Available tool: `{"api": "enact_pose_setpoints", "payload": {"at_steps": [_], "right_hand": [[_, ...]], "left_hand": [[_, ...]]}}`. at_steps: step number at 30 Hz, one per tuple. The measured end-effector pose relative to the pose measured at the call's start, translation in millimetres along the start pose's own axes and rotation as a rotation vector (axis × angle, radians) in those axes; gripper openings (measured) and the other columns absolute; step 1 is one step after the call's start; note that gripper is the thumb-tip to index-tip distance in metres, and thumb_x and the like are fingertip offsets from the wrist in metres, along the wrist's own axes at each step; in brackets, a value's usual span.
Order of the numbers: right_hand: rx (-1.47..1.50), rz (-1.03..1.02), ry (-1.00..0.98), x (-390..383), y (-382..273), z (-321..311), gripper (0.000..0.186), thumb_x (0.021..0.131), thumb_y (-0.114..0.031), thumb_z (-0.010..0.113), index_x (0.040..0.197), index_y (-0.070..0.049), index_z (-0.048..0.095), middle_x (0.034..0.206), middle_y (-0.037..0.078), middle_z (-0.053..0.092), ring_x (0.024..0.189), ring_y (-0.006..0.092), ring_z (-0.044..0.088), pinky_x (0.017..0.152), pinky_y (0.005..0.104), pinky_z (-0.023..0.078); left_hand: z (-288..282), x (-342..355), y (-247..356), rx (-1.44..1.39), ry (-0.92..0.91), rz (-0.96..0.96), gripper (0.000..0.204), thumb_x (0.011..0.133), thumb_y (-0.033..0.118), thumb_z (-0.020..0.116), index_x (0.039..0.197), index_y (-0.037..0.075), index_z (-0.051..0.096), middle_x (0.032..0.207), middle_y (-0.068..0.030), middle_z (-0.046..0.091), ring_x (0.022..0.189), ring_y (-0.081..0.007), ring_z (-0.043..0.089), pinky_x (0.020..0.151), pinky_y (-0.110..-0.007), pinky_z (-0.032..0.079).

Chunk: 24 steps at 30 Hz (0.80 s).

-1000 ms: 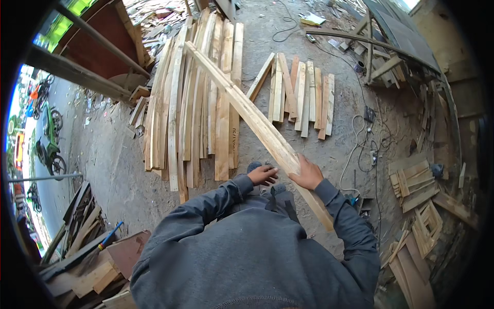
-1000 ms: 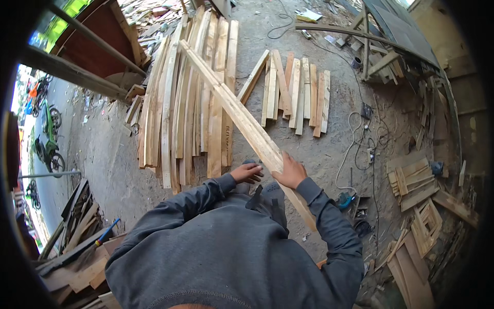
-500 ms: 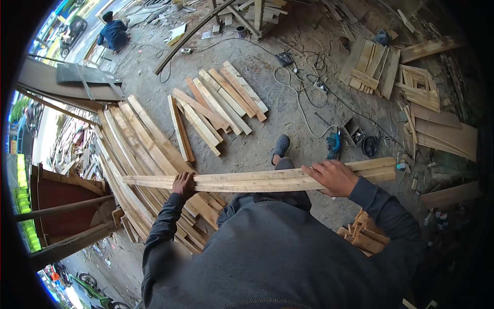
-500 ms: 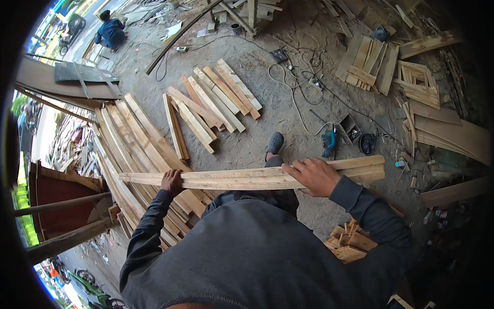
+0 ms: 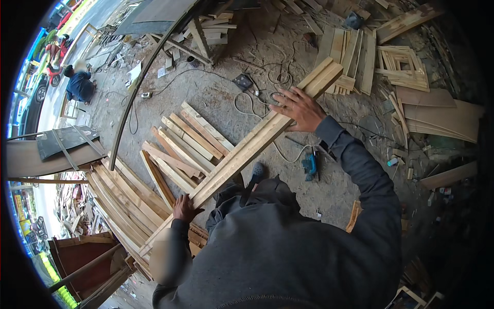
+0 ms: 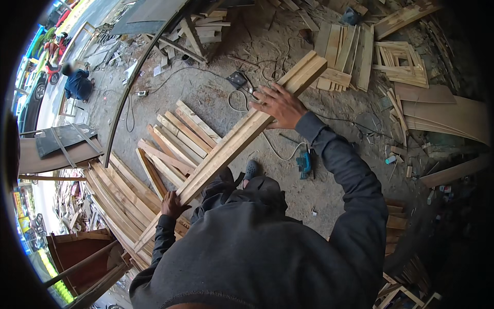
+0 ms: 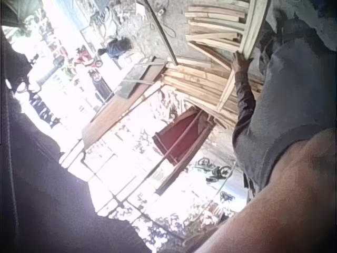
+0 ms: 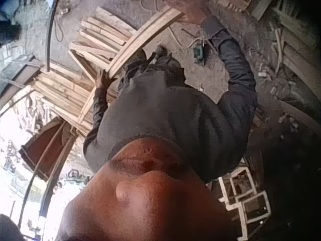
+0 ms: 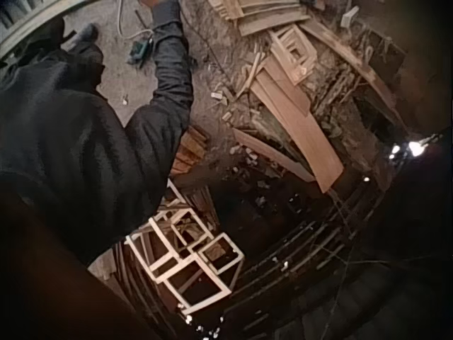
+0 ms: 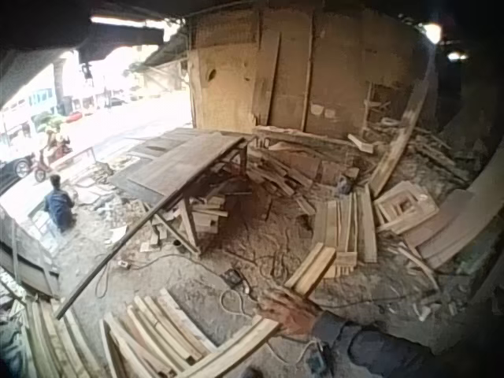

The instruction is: Measuring and cutting pieces of wood using a table saw, measuring tape, and pencil.

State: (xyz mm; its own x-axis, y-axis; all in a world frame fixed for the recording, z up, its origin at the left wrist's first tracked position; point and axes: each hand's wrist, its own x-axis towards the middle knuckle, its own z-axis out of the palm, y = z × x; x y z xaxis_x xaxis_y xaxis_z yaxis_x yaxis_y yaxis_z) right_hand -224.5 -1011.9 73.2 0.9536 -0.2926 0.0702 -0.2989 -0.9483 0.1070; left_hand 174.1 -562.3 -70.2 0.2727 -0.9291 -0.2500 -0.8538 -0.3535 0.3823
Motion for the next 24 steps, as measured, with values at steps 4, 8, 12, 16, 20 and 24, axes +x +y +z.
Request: {"api": "enact_pose_setpoints", "payload": {"at_steps": [4,8,12,16,20,24], "right_hand": [[0.063,0.027,0.045,41,115,15,0.096,0.076,-0.065,0.077,0.155,-0.02,0.044,0.16,0.006,0.04,0.15,0.031,0.032,0.125,0.0534,0.02],[0.16,0.077,0.162,83,232,26,0.098,0.072,-0.059,0.083,0.153,-0.016,0.045,0.158,0.009,0.041,0.15,0.0334,0.031,0.124,0.0541,0.024],[0.122,0.159,0.341,130,358,44,0.109,0.067,-0.053,0.087,0.157,-0.016,0.037,0.16,0.011,0.037,0.151,0.0364,0.029,0.122,0.0563,0.027],[0.087,0.179,0.367,181,483,51,0.109,0.071,-0.047,0.087,0.16,-0.015,0.032,0.165,0.012,0.03,0.152,0.0393,0.026,0.123,0.0576,0.026],[0.041,0.218,0.381,217,582,51,0.098,0.085,-0.071,0.063,0.159,-0.014,0.034,0.165,0.012,0.031,0.15,0.0403,0.03,0.121,0.0589,0.026],[0.032,0.254,0.448,239,659,58,0.087,0.096,-0.073,0.043,0.156,-0.009,0.037,0.16,0.018,0.035,0.145,0.0439,0.034,0.119,0.0606,0.027]], "left_hand": [[-47,90,53,0.0,-0.219,0.058,0.078,0.062,0.049,0.095,0.113,0.006,0.055,0.104,-0.0161,0.064,0.1,-0.0378,0.065,0.081,-0.047,0.055],[-105,185,112,0.03,-0.307,-0.016,0.08,0.065,0.057,0.092,0.114,0.008,0.054,0.093,-0.018,0.071,0.085,-0.0405,0.071,0.073,-0.047,0.057],[-171,307,168,-0.01,-0.344,0.065,0.071,0.069,0.059,0.088,0.107,0.007,0.057,0.084,-0.0182,0.07,0.08,-0.0394,0.071,0.07,-0.046,0.056],[-231,442,218,-0.086,-0.444,0.111,0.07,0.069,0.055,0.089,0.108,0.007,0.058,0.083,-0.0181,0.068,0.078,-0.0403,0.069,0.07,-0.046,0.054],[-276,553,235,-0.466,-0.693,0.019,0.08,0.08,0.065,0.077,0.122,-0.002,0.064,0.102,-0.0207,0.072,0.095,-0.0321,0.071,0.084,-0.041,0.053],[-286,640,243,-0.766,-0.747,-0.088,0.092,0.086,0.07,0.067,0.136,-0.007,0.058,0.12,-0.0246,0.068,0.11,-0.0316,0.066,0.098,-0.04,0.05]]}}
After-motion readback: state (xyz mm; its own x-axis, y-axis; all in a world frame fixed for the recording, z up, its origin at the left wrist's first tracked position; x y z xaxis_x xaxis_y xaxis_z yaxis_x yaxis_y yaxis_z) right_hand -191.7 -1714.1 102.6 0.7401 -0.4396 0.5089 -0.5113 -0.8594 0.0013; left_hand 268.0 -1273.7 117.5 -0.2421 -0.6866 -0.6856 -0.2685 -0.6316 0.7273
